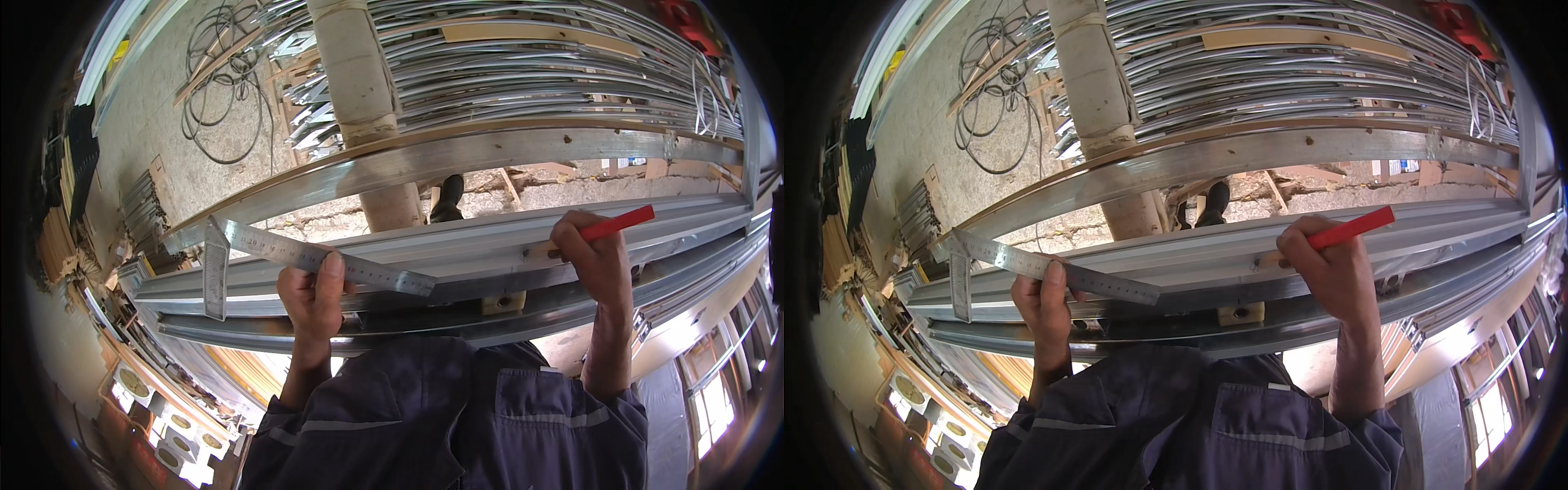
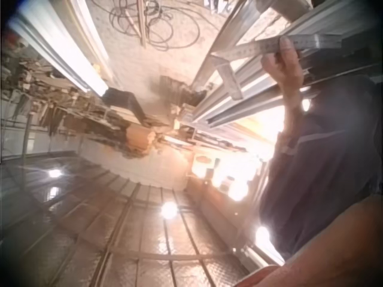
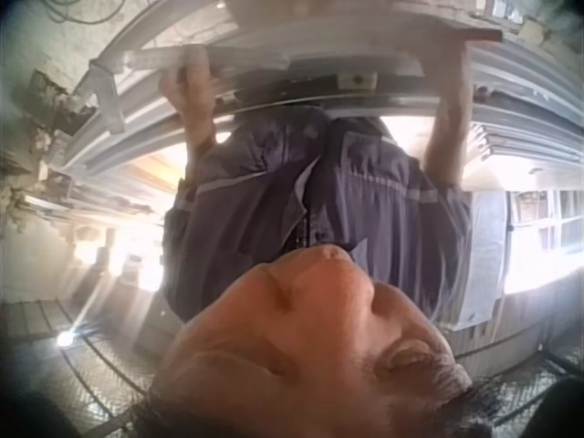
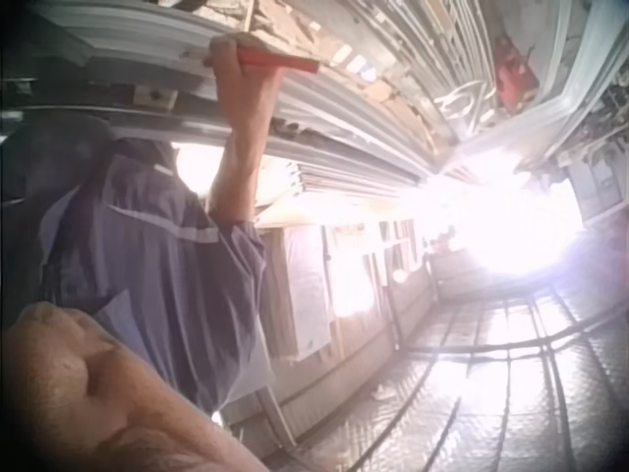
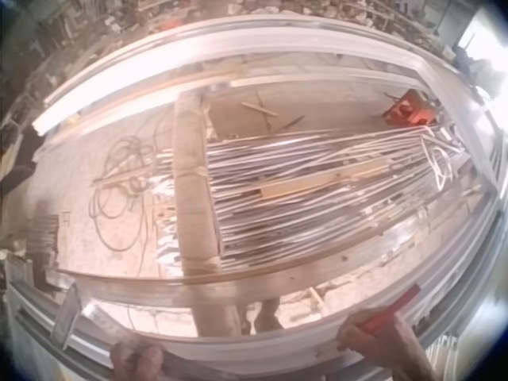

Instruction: The person measures and marks multiple aluminum window frames using a try square and a red marker, then uses a tape measure to record dimensions. The person repeatedly positions the try square on the frame edges and draws lines, then switches to a tape measure to measure lengths along the frame.

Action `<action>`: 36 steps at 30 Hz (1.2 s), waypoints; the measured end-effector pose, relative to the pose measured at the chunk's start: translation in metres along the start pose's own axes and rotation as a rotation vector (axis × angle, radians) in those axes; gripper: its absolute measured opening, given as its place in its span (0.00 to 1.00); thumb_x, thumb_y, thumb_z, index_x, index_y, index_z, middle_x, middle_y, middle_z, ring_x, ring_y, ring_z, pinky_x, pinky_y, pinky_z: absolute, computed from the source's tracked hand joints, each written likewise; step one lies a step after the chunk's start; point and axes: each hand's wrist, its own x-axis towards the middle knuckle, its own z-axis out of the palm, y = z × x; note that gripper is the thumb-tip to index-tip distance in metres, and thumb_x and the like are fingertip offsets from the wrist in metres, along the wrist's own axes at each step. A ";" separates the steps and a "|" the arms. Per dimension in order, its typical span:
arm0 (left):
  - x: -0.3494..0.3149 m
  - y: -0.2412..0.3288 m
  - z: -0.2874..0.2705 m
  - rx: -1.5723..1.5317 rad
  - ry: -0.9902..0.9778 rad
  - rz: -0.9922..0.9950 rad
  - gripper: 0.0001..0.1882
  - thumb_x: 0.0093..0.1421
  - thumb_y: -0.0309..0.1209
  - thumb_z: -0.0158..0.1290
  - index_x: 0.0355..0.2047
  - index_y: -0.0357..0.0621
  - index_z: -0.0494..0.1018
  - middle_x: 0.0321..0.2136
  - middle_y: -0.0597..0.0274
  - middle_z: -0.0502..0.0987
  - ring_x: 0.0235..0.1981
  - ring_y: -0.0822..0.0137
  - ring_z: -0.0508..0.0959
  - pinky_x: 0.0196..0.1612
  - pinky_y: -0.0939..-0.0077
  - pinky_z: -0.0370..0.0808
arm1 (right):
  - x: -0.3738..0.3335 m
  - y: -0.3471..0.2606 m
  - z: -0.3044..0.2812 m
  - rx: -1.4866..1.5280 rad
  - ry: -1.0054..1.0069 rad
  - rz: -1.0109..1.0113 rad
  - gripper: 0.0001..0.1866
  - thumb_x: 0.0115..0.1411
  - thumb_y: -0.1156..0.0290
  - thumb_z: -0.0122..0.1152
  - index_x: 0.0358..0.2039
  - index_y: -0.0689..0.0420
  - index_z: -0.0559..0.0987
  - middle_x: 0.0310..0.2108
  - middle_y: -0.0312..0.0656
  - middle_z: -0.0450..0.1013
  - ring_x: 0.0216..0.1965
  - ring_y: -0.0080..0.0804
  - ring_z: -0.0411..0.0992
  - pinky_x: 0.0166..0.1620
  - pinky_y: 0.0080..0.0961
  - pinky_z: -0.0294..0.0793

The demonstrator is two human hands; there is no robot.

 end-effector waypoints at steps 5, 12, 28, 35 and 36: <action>-0.001 -0.002 0.000 -0.037 0.007 -0.021 0.11 0.66 0.32 0.54 0.33 0.34 0.74 0.20 0.62 0.75 0.17 0.75 0.73 0.21 0.81 0.68 | 0.003 0.012 -0.002 0.207 0.065 0.029 0.11 0.63 0.70 0.56 0.27 0.63 0.79 0.20 0.36 0.73 0.20 0.18 0.68 0.25 0.18 0.65; -0.004 -0.014 -0.007 0.050 -0.103 0.073 0.09 0.65 0.30 0.55 0.30 0.38 0.75 0.20 0.66 0.76 0.18 0.79 0.73 0.19 0.79 0.66 | 0.008 0.051 -0.020 0.378 0.244 -0.064 0.14 0.68 0.64 0.50 0.27 0.57 0.76 0.24 0.35 0.69 0.16 0.20 0.62 0.20 0.19 0.58; 0.001 -0.009 -0.016 -0.104 -0.197 0.192 0.15 0.68 0.38 0.52 0.34 0.36 0.74 0.18 0.63 0.76 0.17 0.75 0.76 0.19 0.78 0.70 | -0.058 0.042 0.084 0.243 0.055 -0.253 0.12 0.69 0.67 0.52 0.46 0.60 0.78 0.29 0.34 0.73 0.25 0.17 0.68 0.27 0.15 0.65; 0.006 -0.019 -0.018 -0.041 -0.275 0.098 0.14 0.66 0.39 0.53 0.37 0.38 0.76 0.22 0.63 0.79 0.19 0.74 0.78 0.23 0.77 0.74 | -0.079 0.079 0.136 0.872 -0.253 -0.125 0.26 0.70 0.52 0.50 0.60 0.58 0.70 0.40 0.33 0.73 0.34 0.21 0.69 0.40 0.22 0.70; 0.006 -0.020 -0.020 -0.110 -0.288 0.104 0.15 0.66 0.40 0.54 0.36 0.38 0.76 0.21 0.62 0.79 0.19 0.74 0.77 0.21 0.79 0.73 | -0.075 0.097 0.143 0.940 -0.283 -0.075 0.26 0.71 0.52 0.49 0.59 0.58 0.70 0.40 0.32 0.72 0.36 0.24 0.68 0.42 0.25 0.69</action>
